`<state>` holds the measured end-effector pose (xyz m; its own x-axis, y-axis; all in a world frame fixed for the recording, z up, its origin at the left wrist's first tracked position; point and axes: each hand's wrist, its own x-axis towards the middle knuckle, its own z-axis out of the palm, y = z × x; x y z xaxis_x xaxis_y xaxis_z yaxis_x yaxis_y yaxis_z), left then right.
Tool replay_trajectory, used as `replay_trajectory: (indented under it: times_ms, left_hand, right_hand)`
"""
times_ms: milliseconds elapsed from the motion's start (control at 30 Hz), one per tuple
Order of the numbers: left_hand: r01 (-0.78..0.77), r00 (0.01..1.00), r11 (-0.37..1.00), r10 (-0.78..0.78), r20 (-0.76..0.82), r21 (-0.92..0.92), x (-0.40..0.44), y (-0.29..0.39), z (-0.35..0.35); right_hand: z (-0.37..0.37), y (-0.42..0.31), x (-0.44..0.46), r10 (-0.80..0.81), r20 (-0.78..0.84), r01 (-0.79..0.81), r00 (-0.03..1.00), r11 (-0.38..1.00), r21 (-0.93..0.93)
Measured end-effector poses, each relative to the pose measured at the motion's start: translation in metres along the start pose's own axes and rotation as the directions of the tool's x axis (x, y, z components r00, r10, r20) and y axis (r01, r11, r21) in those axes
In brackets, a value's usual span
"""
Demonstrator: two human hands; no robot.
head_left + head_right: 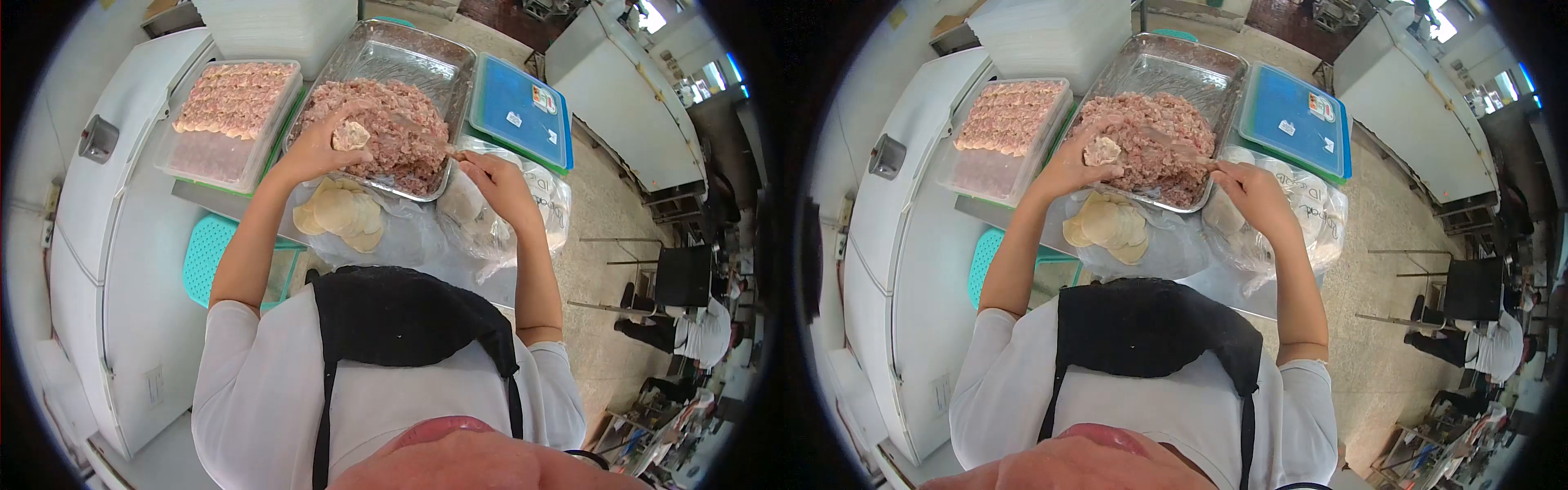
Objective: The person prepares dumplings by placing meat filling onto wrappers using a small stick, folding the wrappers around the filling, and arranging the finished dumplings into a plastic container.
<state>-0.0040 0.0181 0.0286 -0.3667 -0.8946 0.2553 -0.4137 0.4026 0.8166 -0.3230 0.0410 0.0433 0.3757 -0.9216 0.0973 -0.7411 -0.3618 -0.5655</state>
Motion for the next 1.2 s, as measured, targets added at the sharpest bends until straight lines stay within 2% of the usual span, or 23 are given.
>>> replay_trajectory:
  times_ms: [33, 67, 100, 133, 167, 200, 233, 267, 300, 333, 367, 433, 467, 533, 567, 633, 700, 867, 933, 1033, 1100, 1167, 1200]
  left_hand:
    - [-0.12, 0.993, 0.99, 0.12, 0.004, 0.071, -0.001, 0.003, -0.005]
    - [-0.128, 0.992, 0.99, 0.127, 0.008, 0.066, -0.001, 0.01, -0.01]
    - [-0.012, 0.992, 0.999, 0.007, 0.124, 0.035, -0.001, 0.018, -0.014]
    - [0.107, 0.964, 0.994, -0.109, 0.242, 0.02, -0.002, 0.021, -0.018]
    - [0.103, 0.963, 0.995, -0.104, 0.249, 0.016, -0.005, 0.018, -0.021]
    - [0.013, 0.983, 0.993, -0.034, 0.178, 0.113, -0.008, 0.013, -0.025]
    - [-0.067, 0.993, 0.974, 0.044, 0.109, 0.215, -0.011, 0.007, -0.029]
    - [-0.072, 0.993, 0.974, 0.05, 0.108, 0.213, -0.017, -0.002, -0.03]
    - [-0.05, 0.999, 0.981, 0.051, -0.004, 0.187, -0.023, -0.011, -0.031]
    - [-0.028, 0.992, 0.987, 0.047, -0.113, 0.158, -0.03, -0.018, -0.036]
    - [-0.03, 0.993, 0.987, 0.048, -0.11, 0.158, -0.031, -0.024, -0.046]
    - [0.009, 0.977, 0.999, -0.018, 0.211, 0.044, -0.029, -0.028, -0.069]
    - [0.007, 0.977, 0.999, -0.016, 0.213, 0.042, -0.036, -0.032, -0.075]
    - [0.026, 1.0, 0.992, -0.026, 0.002, 0.124, -0.053, -0.037, -0.089]
    - [0.025, 1.0, 0.992, -0.025, -0.002, 0.126, -0.06, -0.032, -0.099]
    - [0.158, 0.98, 0.97, -0.131, 0.147, -0.183, -0.072, -0.009, -0.122]
    - [0.174, 0.975, 0.978, -0.155, 0.159, -0.113, -0.079, -0.023, -0.134]
    - [0.218, 0.964, 0.975, -0.221, 0.146, 0.037, -0.092, -0.062, -0.172]
    - [-0.005, 0.999, 0.953, 0.02, -0.046, 0.302, -0.104, -0.085, -0.19]
    - [0.134, 0.99, 0.965, -0.138, 0.001, 0.224, -0.109, -0.113, -0.209]
    - [0.102, 0.993, 0.954, -0.116, 0.033, 0.283, -0.108, -0.126, -0.203]
    - [0.065, 0.993, 0.937, -0.094, 0.066, 0.343, -0.107, -0.135, -0.193]
    - [0.062, 0.998, 0.925, -0.069, 0.005, 0.374, -0.107, -0.134, -0.184]
  right_hand:
    - [-0.002, -0.012, -0.004, -0.083, -0.033, 0.089, 0.996, 0.971, 0.221]
    - [-0.005, -0.032, -0.006, -0.03, 0.066, 0.011, 0.997, 0.959, 0.282]
    - [0.004, -0.043, -0.005, -0.024, 0.063, 0.005, 0.998, 0.961, 0.278]
    - [0.016, -0.051, -0.002, -0.074, 0.104, 0.046, 0.992, 0.967, 0.249]
    - [0.026, -0.055, -0.001, -0.121, 0.145, 0.087, 0.982, 0.971, 0.224]
    - [0.03, -0.059, 0.006, -0.237, 0.048, 0.221, 0.97, 0.95, 0.221]
    - [0.025, -0.065, 0.004, -0.233, 0.045, 0.219, 0.971, 0.952, 0.216]
    - [0.015, -0.075, 0.002, -0.178, -0.002, 0.178, 0.984, 0.984, -0.011]
    - [0.008, -0.093, 0.0, -0.135, -0.06, 0.118, 0.989, 0.965, -0.233]
    - [0.013, -0.108, -0.004, -0.21, -0.159, 0.167, 0.965, 0.955, -0.244]
    - [0.023, -0.116, -0.001, -0.207, -0.161, 0.164, 0.965, 0.956, -0.244]
    - [0.045, -0.127, 0.003, -0.296, -0.142, 0.249, 0.945, 0.928, -0.277]
    - [0.046, -0.13, 0.008, -0.258, -0.12, 0.219, 0.959, 0.938, -0.269]
    - [0.037, -0.144, 0.009, -0.225, -0.121, 0.191, 0.967, 0.952, -0.239]
    - [0.033, -0.155, 0.013, -0.189, -0.123, 0.161, 0.974, 0.965, -0.206]
    - [0.044, -0.178, 0.015, -0.124, -0.108, 0.109, 0.986, 0.985, -0.137]
    - [0.079, -0.19, 0.018, -0.269, -0.146, 0.25, 0.952, 0.958, -0.14]
    - [0.11, -0.2, 0.024, -0.104, -0.076, 0.096, 0.992, 0.989, -0.11]
    - [0.109, -0.195, 0.017, -0.068, -0.135, 0.063, 0.989, 0.997, -0.039]
    - [0.115, -0.172, -0.002, 0.042, -0.243, -0.019, 0.969, 0.995, 0.097]
    - [0.12, -0.163, -0.017, 0.12, -0.287, -0.074, 0.95, 0.983, 0.166]
    - [0.124, -0.163, -0.032, 0.342, -0.23, -0.259, 0.911, 0.91, 0.324]
    - [0.126, -0.161, -0.037, 0.347, -0.233, -0.264, 0.908, 0.908, 0.324]
